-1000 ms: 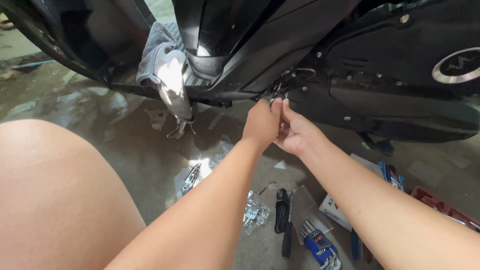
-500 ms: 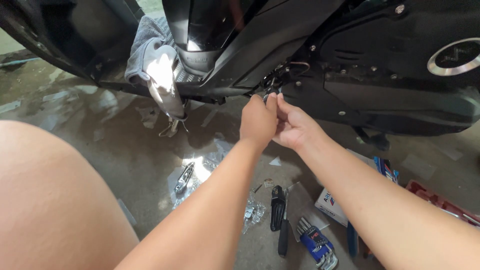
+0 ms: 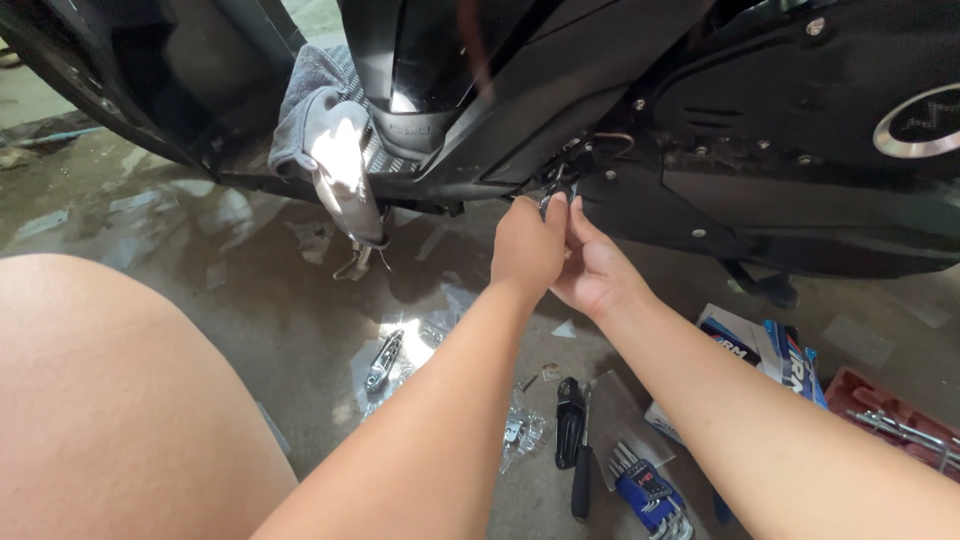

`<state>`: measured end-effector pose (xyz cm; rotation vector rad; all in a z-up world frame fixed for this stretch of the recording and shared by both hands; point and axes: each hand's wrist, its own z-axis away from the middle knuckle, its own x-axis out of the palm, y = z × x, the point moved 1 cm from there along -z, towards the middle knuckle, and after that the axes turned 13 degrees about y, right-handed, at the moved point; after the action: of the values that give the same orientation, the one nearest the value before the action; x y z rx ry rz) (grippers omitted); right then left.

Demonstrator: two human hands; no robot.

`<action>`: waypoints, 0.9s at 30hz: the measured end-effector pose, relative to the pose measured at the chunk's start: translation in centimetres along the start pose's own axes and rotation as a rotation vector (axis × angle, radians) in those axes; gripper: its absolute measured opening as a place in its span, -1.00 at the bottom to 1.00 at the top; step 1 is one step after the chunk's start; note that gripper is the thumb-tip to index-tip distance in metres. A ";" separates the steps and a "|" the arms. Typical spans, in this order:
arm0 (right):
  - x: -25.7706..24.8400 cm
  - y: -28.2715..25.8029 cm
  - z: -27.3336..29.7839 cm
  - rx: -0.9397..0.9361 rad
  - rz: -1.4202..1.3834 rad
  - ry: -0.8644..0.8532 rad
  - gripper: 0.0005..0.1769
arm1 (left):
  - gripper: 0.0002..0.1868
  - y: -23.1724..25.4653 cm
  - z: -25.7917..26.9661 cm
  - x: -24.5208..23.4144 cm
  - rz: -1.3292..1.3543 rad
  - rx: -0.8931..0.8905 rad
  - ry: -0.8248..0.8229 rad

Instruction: The person installs a chrome footpeg onto the side of a black motorcycle. They handle the footpeg, bolts, and washers, then use pliers to secure the assembly to the motorcycle frame.

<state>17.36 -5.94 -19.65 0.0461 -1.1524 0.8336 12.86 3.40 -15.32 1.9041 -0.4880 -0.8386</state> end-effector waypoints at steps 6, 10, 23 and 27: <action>-1.1 -1.5 -1.4 -0.153 0.236 -0.065 -0.70 | -0.46 -0.2 -0.1 -0.3 0.043 -0.051 -0.032; -0.5 -1.8 -0.1 -0.202 0.301 0.085 -0.80 | -0.48 -0.4 0.2 -0.4 0.095 -0.015 -0.058; 5.5 -1.3 9.7 -0.649 0.558 0.159 -0.77 | -0.48 2.9 2.7 -2.4 0.495 -0.321 -0.208; 8.5 -1.2 14.0 -1.101 0.752 0.289 -0.73 | -0.43 6.4 4.0 -2.8 0.725 -0.502 -0.346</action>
<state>8.34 -8.19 -6.08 -1.4371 -1.2172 0.6999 8.19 -0.18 -9.86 1.0043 -0.9962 -0.7035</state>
